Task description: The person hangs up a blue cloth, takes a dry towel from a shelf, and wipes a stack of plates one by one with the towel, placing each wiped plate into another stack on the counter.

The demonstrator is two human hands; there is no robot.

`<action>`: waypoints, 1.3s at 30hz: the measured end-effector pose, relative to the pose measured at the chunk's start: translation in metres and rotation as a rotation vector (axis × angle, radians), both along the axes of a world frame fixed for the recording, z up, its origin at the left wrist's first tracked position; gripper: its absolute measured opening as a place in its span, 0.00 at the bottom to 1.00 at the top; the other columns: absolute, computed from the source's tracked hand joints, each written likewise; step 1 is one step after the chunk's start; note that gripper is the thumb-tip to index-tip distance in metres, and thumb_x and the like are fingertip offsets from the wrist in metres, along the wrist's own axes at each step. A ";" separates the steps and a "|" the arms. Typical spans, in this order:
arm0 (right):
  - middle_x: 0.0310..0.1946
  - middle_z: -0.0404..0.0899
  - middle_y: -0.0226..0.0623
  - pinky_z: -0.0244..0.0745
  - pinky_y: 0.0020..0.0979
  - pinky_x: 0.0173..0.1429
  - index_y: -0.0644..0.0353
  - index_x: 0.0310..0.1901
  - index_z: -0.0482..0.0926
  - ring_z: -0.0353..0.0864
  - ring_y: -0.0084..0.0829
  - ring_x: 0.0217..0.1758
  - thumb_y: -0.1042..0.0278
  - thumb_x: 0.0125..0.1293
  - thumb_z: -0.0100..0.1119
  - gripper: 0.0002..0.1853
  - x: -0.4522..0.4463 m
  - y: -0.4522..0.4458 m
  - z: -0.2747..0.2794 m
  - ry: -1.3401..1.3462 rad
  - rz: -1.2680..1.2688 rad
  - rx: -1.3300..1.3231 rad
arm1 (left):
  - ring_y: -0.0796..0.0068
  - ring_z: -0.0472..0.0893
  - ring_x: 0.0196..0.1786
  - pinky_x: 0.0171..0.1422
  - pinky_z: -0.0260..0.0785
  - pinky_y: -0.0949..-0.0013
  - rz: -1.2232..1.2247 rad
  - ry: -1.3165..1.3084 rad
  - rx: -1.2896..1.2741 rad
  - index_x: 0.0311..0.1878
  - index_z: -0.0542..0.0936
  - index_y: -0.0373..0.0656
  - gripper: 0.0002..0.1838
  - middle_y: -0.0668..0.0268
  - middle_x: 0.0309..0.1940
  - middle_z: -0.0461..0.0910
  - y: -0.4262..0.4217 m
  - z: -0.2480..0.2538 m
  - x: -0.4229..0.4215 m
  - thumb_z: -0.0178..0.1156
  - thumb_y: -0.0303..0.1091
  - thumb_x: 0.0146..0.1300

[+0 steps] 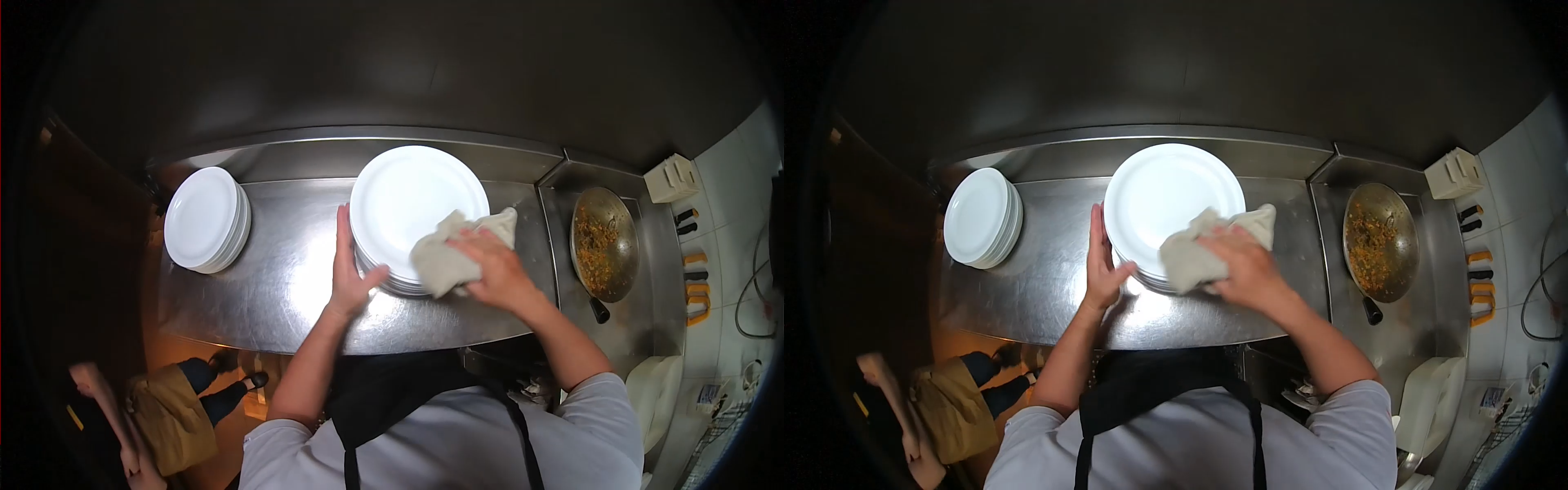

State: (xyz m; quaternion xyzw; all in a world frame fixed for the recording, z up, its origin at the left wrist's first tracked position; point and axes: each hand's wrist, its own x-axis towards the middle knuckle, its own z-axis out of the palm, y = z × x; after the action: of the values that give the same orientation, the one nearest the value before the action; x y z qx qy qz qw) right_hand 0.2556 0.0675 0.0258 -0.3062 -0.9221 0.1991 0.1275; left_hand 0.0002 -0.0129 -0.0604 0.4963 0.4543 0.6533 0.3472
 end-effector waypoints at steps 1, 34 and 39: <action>0.62 0.77 0.49 0.62 0.46 0.77 0.55 0.65 0.75 0.75 0.45 0.67 0.66 0.49 0.74 0.37 0.006 0.008 -0.003 0.002 -0.134 0.054 | 0.53 0.59 0.78 0.80 0.50 0.56 -0.015 -0.096 -0.007 0.79 0.40 0.30 0.64 0.41 0.76 0.54 0.007 0.004 -0.006 0.72 0.52 0.55; 0.56 0.80 0.41 0.78 0.33 0.63 0.62 0.66 0.71 0.82 0.34 0.58 0.62 0.71 0.61 0.25 -0.083 -0.071 -0.020 1.441 0.100 -1.080 | 0.78 0.79 0.46 0.52 0.73 0.71 0.398 -0.292 0.015 0.53 0.76 0.35 0.17 0.63 0.46 0.82 0.016 0.065 -0.052 0.56 0.42 0.76; 0.55 0.80 0.42 0.77 0.34 0.61 0.63 0.64 0.72 0.81 0.37 0.57 0.64 0.70 0.60 0.24 -0.104 -0.011 0.052 1.270 0.080 -1.043 | 0.78 0.80 0.45 0.52 0.74 0.72 0.259 -0.036 -0.111 0.53 0.75 0.36 0.16 0.64 0.45 0.83 -0.028 0.050 -0.052 0.54 0.41 0.77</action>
State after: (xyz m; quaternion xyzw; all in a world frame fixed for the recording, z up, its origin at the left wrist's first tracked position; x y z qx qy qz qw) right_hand 0.1519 0.0564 0.0775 -0.1222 -0.4736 0.7416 0.4592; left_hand -0.0513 -0.0408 -0.0107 0.4017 0.5437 0.6752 0.2951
